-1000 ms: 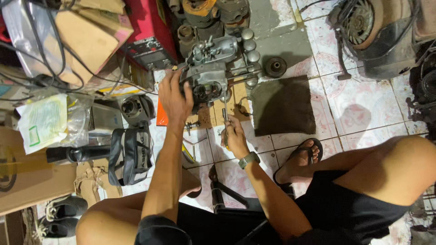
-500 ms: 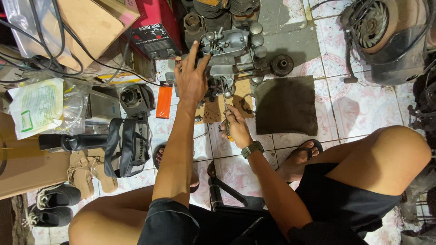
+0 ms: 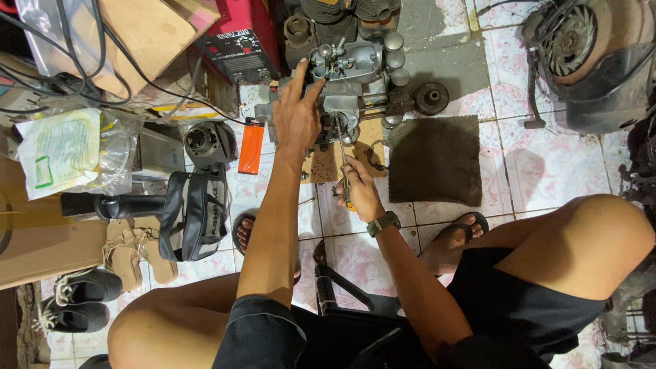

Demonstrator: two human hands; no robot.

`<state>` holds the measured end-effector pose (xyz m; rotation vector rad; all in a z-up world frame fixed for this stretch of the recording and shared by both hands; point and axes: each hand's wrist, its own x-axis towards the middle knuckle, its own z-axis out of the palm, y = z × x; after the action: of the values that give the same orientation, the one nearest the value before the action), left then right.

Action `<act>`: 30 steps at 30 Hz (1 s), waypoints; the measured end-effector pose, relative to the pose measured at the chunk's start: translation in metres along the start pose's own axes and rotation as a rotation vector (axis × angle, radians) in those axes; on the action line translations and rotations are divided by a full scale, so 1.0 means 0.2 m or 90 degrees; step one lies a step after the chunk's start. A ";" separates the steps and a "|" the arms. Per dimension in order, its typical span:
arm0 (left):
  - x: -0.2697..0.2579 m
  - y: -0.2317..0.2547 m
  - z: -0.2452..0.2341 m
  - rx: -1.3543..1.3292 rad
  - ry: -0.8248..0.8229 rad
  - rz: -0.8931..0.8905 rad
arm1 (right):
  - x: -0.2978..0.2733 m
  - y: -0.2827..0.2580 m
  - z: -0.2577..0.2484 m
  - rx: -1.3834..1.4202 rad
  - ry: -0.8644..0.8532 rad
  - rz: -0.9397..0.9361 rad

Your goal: The person sits on a low stool and uses a screwdriver to tighten screws on a disassembled engine block. They also use a rag to wipe parts of the engine and the surrounding floor area.

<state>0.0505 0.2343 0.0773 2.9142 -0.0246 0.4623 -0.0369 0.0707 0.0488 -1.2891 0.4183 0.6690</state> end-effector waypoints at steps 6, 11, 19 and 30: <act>0.01 0.01 -0.02 -0.053 -0.020 -0.024 | 0.04 0.02 -0.01 -0.002 -0.021 -0.018; 0.01 0.03 -0.01 -0.049 0.004 -0.056 | 0.15 0.14 -0.03 0.178 -0.022 -0.051; 0.03 0.00 0.04 -0.015 0.024 -0.047 | 0.19 0.21 -0.07 0.239 -0.059 0.068; 0.08 -0.06 0.04 -0.200 -0.049 -0.026 | 0.20 0.23 -0.10 0.195 -0.079 0.056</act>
<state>0.0685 0.2444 0.0729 2.6164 -0.0451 0.3082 -0.0361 0.0657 -0.0143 -0.9384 0.4579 0.7249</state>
